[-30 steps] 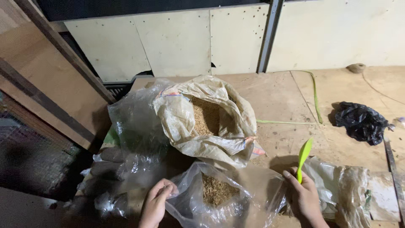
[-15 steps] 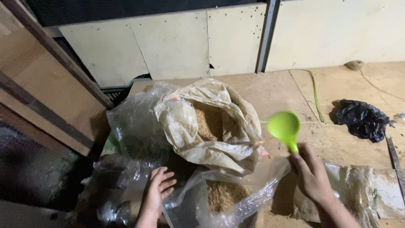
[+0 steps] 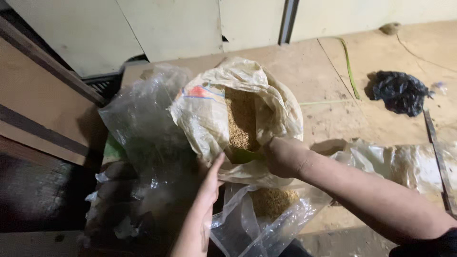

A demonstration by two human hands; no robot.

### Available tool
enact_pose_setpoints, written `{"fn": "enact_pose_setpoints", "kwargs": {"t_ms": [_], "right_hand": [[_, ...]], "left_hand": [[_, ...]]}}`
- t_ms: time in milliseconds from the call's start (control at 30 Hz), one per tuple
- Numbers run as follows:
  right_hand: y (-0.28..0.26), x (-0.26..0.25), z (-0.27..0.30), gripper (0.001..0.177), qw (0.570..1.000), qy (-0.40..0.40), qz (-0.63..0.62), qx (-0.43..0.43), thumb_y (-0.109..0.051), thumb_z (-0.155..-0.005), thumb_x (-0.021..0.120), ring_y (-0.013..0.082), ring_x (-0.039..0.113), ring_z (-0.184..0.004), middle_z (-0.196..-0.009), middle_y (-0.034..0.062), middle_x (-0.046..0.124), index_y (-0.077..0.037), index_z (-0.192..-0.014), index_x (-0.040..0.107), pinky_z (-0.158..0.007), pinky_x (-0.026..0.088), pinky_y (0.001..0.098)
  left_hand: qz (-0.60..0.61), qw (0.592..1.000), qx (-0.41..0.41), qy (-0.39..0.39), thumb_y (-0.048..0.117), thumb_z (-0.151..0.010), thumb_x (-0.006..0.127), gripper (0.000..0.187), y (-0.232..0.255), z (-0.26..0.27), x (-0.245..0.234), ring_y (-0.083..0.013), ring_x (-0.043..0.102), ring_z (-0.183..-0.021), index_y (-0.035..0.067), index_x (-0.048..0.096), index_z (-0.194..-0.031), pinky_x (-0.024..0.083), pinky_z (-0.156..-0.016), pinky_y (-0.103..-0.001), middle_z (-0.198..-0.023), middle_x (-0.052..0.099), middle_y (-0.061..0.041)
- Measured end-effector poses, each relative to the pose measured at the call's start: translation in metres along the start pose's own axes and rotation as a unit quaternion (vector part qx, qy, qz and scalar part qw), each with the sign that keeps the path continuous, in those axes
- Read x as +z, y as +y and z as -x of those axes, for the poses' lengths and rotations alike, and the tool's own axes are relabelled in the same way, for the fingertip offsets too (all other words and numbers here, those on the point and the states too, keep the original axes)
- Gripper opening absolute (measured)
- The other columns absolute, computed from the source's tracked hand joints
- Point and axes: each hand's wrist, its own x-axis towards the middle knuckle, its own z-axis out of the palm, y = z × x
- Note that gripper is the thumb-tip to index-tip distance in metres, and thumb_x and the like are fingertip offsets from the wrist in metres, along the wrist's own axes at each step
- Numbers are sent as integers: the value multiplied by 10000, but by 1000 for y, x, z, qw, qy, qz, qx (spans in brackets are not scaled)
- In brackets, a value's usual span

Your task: The person scoops grain from a large sack using a green scoop and pours it into a clear plastic bag. The person repeatedly scoops and transfers the grain, filling the bag over time.

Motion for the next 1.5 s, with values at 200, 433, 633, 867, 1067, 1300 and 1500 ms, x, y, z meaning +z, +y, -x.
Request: {"fn": "enact_pose_setpoints", "kwargs": {"t_ms": [200, 433, 633, 867, 1067, 1300, 1500], "right_hand": [[14, -33, 10, 297, 984, -86, -10, 159, -269, -1036, 438, 207, 709, -784, -941, 55, 746, -293, -1173, 700, -654, 570, 345], [19, -10, -38, 276, 997, -37, 24, 70, -237, -957, 528, 272, 711, -854, -974, 123, 740, -180, -1166, 698, -735, 568, 370], [25, 27, -105, 313, 997, -34, 63, -42, -210, -889, 605, 329, 714, -914, -1002, 182, 736, -83, -1160, 696, -805, 565, 391], [21, 40, -92, 305, 988, 35, -152, 1, -224, -941, 604, 382, 719, -961, -1026, 213, 746, -91, -1196, 705, -854, 562, 449], [22, 23, -70, 320, 971, 22, -238, -17, -308, -938, 644, 301, 740, -985, -1086, 155, 762, -128, -1196, 698, -874, 577, 419], [42, 3, -55, 346, 964, 35, -262, 3, -287, -918, 666, 269, 740, -982, -1107, 101, 776, -194, -1246, 728, -931, 566, 386], [64, -21, -39, 307, 959, 78, -270, -45, -295, -936, 666, 197, 750, -921, -1097, 72, 794, -198, -1216, 746, -854, 572, 353]], "left_hand": [[-133, 991, -2, -31, -21, -805, 511, 942, -30, -24, -7, -317, 527, -1365, 125, 43, -1609, 424, -1159, -511, -1560, 441, -233], [-122, 989, 73, -44, -74, -815, 559, 968, -57, -33, -13, -270, 385, -1463, 84, 33, -1612, 323, -1194, -389, -1638, 310, -200], [-82, 989, 87, -88, -64, -832, 550, 774, -65, -30, -16, -283, 543, -1332, 32, 318, -1564, 440, -1115, -396, -1467, 524, -213], [-8, 989, 98, -111, -52, -807, 485, 758, -46, -23, -19, -234, 541, -1299, 36, 368, -1551, 431, -1088, -349, -1452, 554, -155], [-56, 994, 35, -87, 33, -799, 517, 815, -26, -11, -16, -223, 514, -1312, 109, 275, -1574, 433, -1075, -381, -1473, 505, -125], [-9, 982, 162, -91, 158, -830, 649, 896, 14, 16, -19, -287, 428, -1414, 178, 196, -1603, 339, -1180, -474, -1589, 397, -179], [-309, 860, 405, 38, 277, -913, 785, 690, 56, 69, -7, -257, 564, -1258, 191, 358, -1448, 471, -1153, -434, -1327, 529, -143]]}}
